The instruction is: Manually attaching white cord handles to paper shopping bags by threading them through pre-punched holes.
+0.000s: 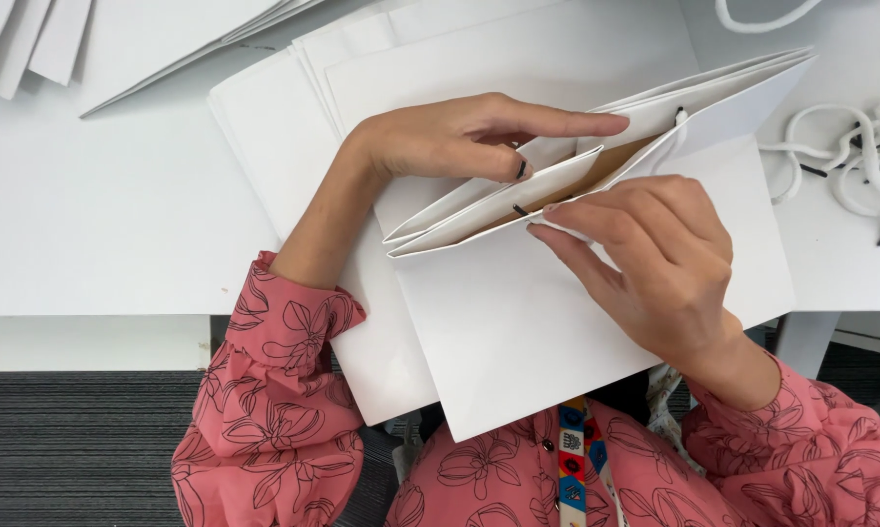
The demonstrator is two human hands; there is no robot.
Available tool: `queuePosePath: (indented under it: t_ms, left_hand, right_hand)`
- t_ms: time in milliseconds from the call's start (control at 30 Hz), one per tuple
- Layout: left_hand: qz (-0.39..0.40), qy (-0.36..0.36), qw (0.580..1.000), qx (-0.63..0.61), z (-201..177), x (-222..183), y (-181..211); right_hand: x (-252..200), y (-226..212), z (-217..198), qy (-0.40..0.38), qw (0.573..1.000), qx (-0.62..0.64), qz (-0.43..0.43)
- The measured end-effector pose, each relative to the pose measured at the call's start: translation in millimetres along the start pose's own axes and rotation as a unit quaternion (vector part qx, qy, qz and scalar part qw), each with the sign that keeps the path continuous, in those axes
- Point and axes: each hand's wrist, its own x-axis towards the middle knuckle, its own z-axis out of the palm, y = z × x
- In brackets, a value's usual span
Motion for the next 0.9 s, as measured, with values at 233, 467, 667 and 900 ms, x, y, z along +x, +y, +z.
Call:
queuePosePath:
  t_ms: [233,467,667,900]
  left_hand:
    - [0.024,-0.006,1.0,0.001,1,-1,-4]
    - [0.024,0.003,0.995,0.1,13,2,12]
    - [-0.121,-0.001,0.976,0.182,32,12,43]
    - [-0.023,0.025,0.97,0.241,45,10,32]
  right_hand:
    - [1,4,2,-0.002,0.999,0.02,-0.038]
    - [-34,8,11,-0.046,0.994,0.076,-0.055]
    - [-50,4,5,-0.083,0.986,0.145,0.016]
    - [-60,1,7,-0.084,0.972,0.196,0.098]
